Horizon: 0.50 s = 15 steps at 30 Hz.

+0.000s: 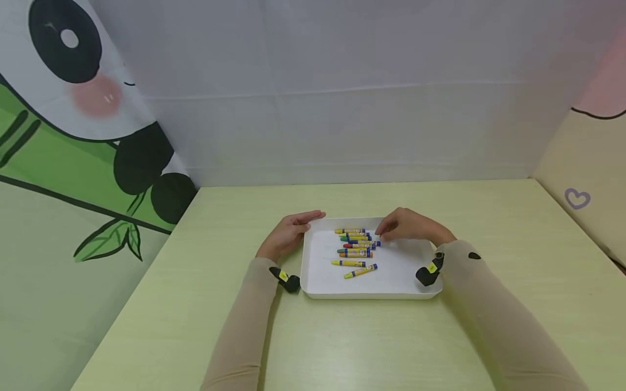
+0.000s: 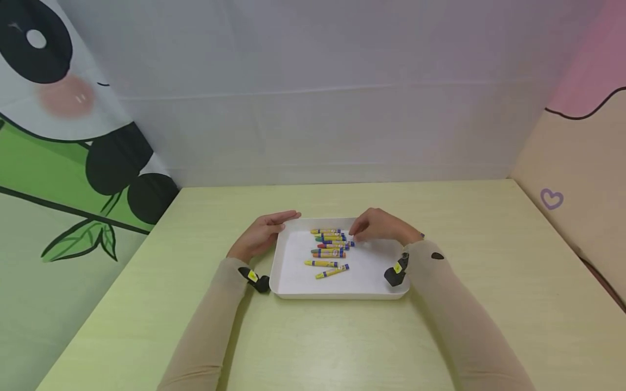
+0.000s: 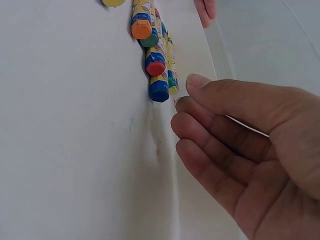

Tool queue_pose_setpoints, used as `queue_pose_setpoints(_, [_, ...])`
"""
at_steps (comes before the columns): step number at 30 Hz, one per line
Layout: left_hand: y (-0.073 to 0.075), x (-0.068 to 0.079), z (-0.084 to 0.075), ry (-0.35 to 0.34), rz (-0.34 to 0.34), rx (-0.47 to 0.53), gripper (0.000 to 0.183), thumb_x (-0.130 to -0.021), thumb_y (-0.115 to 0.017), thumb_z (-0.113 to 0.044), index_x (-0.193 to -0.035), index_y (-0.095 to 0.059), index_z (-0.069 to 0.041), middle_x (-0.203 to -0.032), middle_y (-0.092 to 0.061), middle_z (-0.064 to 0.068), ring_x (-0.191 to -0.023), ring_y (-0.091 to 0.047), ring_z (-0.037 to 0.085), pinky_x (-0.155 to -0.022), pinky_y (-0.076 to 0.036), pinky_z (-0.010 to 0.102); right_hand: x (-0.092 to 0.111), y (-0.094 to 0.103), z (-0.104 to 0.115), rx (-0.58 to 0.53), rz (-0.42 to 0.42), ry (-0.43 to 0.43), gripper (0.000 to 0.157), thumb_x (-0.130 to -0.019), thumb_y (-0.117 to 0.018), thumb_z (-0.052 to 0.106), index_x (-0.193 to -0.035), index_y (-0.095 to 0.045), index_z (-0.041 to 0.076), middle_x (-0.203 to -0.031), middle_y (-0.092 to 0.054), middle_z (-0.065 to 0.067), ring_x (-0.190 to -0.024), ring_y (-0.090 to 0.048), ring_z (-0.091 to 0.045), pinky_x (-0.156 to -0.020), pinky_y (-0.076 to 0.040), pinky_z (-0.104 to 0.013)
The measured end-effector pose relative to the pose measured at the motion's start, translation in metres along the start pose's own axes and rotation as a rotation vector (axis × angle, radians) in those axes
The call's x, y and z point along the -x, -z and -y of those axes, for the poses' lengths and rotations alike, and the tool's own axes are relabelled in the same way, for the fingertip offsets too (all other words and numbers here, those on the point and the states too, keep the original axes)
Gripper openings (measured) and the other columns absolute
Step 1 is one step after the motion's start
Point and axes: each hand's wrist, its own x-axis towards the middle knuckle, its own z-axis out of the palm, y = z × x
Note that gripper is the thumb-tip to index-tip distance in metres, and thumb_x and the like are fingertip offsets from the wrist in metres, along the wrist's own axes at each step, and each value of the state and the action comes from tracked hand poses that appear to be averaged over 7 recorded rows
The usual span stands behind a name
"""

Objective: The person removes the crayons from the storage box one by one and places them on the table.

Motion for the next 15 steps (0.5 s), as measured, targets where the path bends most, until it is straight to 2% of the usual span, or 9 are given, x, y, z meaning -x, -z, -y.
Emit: queue_pose_setpoints(15, [0.0013, 0.0016, 0.0, 0.014, -0.037, -0.011, 0.045, -0.099, -0.036, 0.006, -0.141, -0.047, -0.005, -0.148, -0.046, 0.008, -0.141, -0.036, 0.022, -0.115, -0.032, 0.039, -0.0027, -0.0073, 0.0074, 0.027, 0.025, 0.008, 0.018, -0.087, -0.069, 0.012, -0.103, -0.073, 0.007, -0.098, -0.071, -0.003, -0.085, -0.06, -0.013, -0.076, -0.051, -0.027])
